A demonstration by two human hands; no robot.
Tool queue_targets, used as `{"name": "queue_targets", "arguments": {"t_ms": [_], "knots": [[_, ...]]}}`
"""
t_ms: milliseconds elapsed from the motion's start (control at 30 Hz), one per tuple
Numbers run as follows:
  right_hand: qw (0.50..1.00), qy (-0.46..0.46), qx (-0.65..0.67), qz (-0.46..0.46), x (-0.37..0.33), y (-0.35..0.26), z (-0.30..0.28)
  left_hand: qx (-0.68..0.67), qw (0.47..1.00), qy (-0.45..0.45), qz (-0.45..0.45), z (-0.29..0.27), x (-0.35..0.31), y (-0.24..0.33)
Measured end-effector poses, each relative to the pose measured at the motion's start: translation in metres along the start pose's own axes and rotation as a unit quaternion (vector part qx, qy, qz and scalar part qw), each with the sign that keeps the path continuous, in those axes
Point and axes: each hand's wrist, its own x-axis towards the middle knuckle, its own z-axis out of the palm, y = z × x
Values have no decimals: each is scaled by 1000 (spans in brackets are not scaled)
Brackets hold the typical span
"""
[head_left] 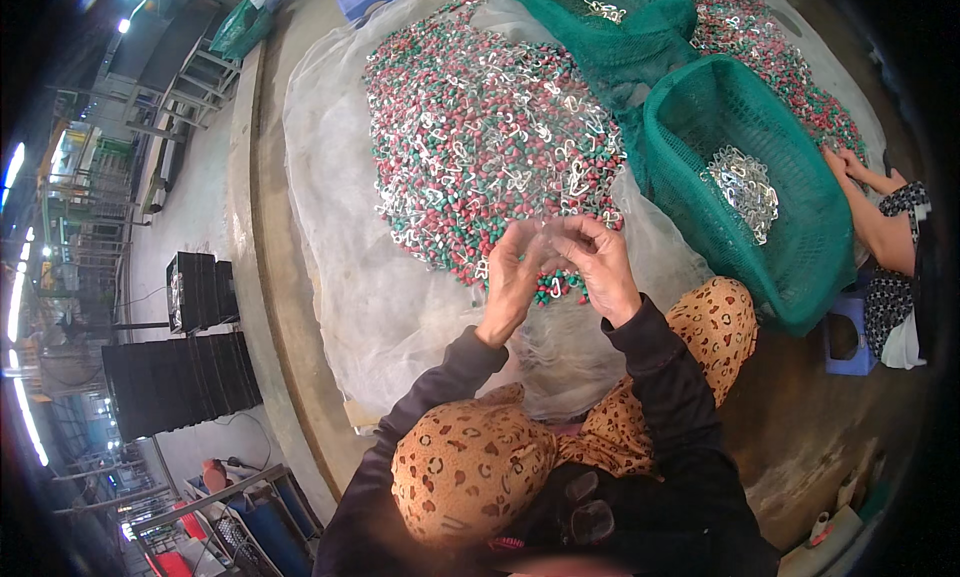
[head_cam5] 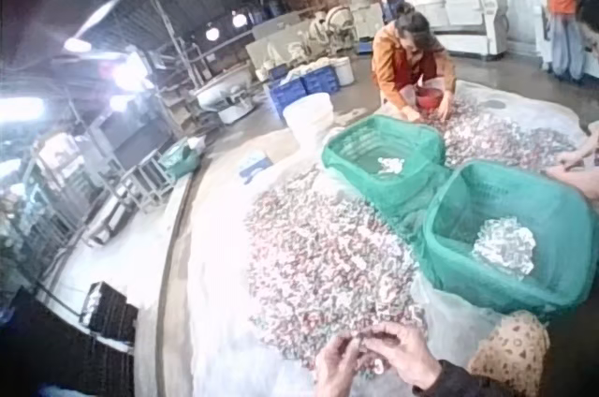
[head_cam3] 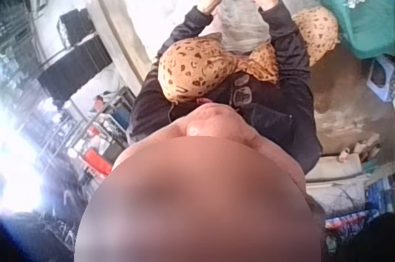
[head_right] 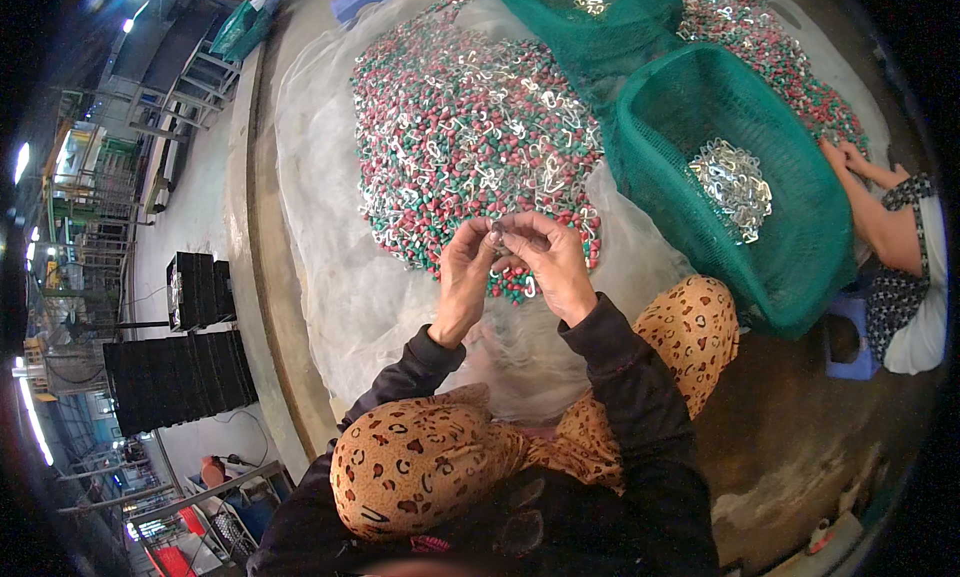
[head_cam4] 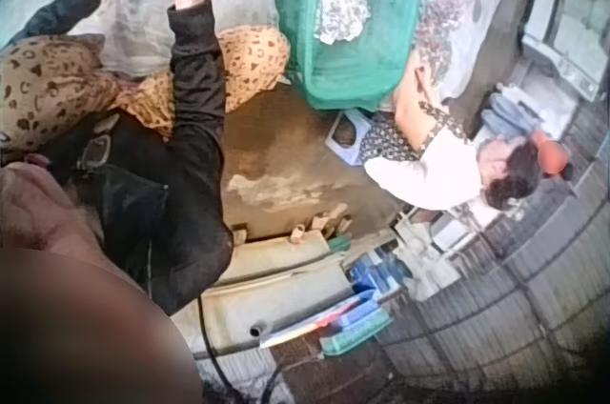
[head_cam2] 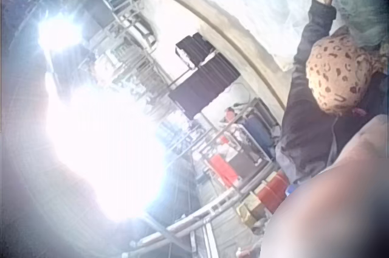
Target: The person sits on the floor and sorts small plastic clips from a large pile, separating them by hand and placing them into green baskets. Other workers are visible nearby performing similar sorting tasks.
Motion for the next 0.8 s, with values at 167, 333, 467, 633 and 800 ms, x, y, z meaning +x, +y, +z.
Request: {"name": "queue_targets", "arguments": {"t_ms": [167,333,467,633,800], "knots": [[999,26,-36,-30,-5,3,7,-38,998,-54,-21,2,-2,2],[991,35,-117,-54,-7,3,10,-70,997,-4,-38,3,-7,5],[981,12,-184,-62,-8,5,11,-103,992,-44,-65,-7,-8,5],[909,-11,-398,-120,-12,0,9,-69,992,-54,-94,-11,-11,16],[930,-51,-357,-77,-12,-16,1,266,962,-39,41,1,-13,37]]}}
